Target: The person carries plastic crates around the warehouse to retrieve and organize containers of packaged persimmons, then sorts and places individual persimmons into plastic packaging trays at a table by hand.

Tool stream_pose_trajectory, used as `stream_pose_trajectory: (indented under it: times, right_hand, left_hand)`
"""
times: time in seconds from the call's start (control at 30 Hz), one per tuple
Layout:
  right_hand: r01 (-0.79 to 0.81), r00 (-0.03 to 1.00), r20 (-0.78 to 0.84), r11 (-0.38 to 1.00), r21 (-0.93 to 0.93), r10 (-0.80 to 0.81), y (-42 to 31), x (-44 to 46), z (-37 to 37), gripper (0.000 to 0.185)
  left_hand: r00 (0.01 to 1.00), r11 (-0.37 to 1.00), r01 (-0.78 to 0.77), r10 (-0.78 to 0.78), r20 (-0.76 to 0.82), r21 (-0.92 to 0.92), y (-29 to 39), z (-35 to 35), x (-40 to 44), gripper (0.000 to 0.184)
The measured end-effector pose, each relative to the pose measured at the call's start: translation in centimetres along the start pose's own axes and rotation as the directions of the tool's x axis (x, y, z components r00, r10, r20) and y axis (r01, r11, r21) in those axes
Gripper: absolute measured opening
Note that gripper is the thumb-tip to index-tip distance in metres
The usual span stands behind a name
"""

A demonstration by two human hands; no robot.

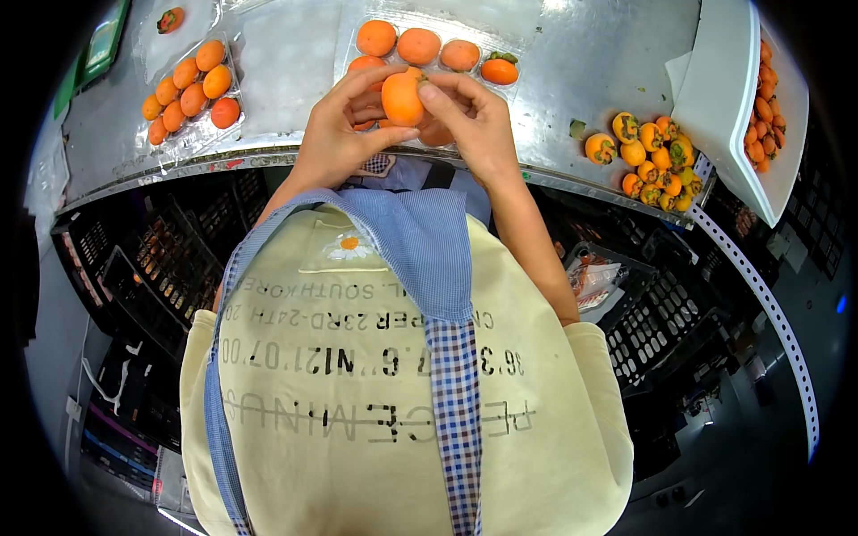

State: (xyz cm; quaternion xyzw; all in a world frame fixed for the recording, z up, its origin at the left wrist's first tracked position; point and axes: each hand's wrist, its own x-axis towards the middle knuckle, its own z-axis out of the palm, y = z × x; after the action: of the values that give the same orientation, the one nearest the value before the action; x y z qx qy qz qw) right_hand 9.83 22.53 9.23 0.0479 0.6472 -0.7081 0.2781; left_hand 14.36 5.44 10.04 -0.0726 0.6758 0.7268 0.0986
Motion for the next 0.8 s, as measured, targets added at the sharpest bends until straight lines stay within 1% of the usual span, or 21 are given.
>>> stream_pose_trajectory:
  times: [0.07,0.1,0.2,0.27,0.3,0.37,0.47,0.5,0.53,0.57,0.6,0.63,0.7,0.73,0.8]
  right_hand:
    - [-0.065,0.998,0.026,0.998,0.014,0.064,-0.5,-0.1,-0.1,0.032]
    - [-0.097,0.995,0.039,0.995,0.020,0.096,-0.7,-0.1,-0.1,0.033]
    - [0.005,0.999,0.054,1.000,0.028,-0.006,-0.9,0.0,-0.3,0.033]
    - [0.075,0.995,0.072,0.995,-0.063,-0.070,-1.1,-0.2,-0.1,0.034]
    - [0.110,0.991,0.084,0.988,-0.109,-0.101,-1.1,-0.3,-0.1,0.034]
    - [0.095,0.993,0.080,0.985,-0.141,-0.084,-0.8,-0.1,-0.2,0.036]
    - [0.066,0.997,0.061,0.976,-0.209,-0.054,-0.9,-0.2,-0.4,0.039]
    - [0.061,0.996,0.071,0.972,-0.227,-0.046,-1.0,0.0,0.0,0.040]
    - [0.212,0.977,0.070,0.905,-0.368,-0.200,-1.1,0.1,0.4,0.041]
    - [0.354,0.930,0.097,0.796,-0.491,-0.354,-1.1,0.2,0.8,0.041]
    - [0.477,0.856,0.143,0.650,-0.592,-0.497,-1.1,0.4,1.3,0.042]
    - [0.540,0.830,0.240,0.614,-0.576,-0.504,-1.5,0.6,2.1,0.043]
    - [0.650,0.759,0.414,0.543,-0.532,-0.503,-2.5,0.9,3.7,0.045]
    - [0.643,0.759,0.516,0.579,-0.501,-0.396,-2.4,1.4,4.5,0.047]
    - [0.562,0.780,0.578,0.675,-0.479,-0.240,-2.6,1.8,7.0,0.049]
  left_hand:
    - [0.990,0.984,0.136,-0.131,0.045,-0.118,0.0,-0.3,-0.1,0.060]
    - [0.989,0.979,0.146,-0.141,0.041,-0.146,0.0,-0.3,0.0,0.059]
    - [0.986,0.956,0.164,-0.157,0.048,-0.242,-0.2,-0.4,0.0,0.057]
    - [0.987,0.933,0.160,-0.144,0.073,-0.323,-0.8,-0.4,0.0,0.055]
    - [0.985,0.927,0.173,-0.157,0.075,-0.332,-0.8,-0.4,0.0,0.054]
    - [0.980,0.915,0.200,-0.183,0.080,-0.349,-0.8,-0.3,-0.1,0.052]
    - [0.970,0.896,0.244,-0.220,0.107,-0.370,-0.8,-0.5,0.0,0.054]
    - [0.980,0.930,0.200,-0.192,0.059,-0.308,-0.9,-0.6,-0.3,0.055]
    - [0.987,0.958,0.158,-0.162,0.001,-0.239,-1.2,-0.5,-0.6,0.056]
    - [0.990,0.979,0.118,-0.130,-0.062,-0.164,-1.2,-0.6,-0.8,0.057]
    - [0.990,0.999,0.036,-0.040,-0.136,-0.031,-0.5,-0.7,-1.2,0.056]
    - [0.979,0.996,-0.013,0.031,-0.199,0.092,-0.3,-1.0,-1.8,0.055]
    - [0.945,0.940,-0.063,0.165,-0.284,0.336,-0.2,-1.6,-3.3,0.052]
    - [0.932,0.918,-0.070,0.199,-0.301,0.390,0.0,-2.2,-4.1,0.052]
    - [0.906,0.841,-0.047,0.264,-0.332,0.539,0.0,-3.6,-5.8,0.054]
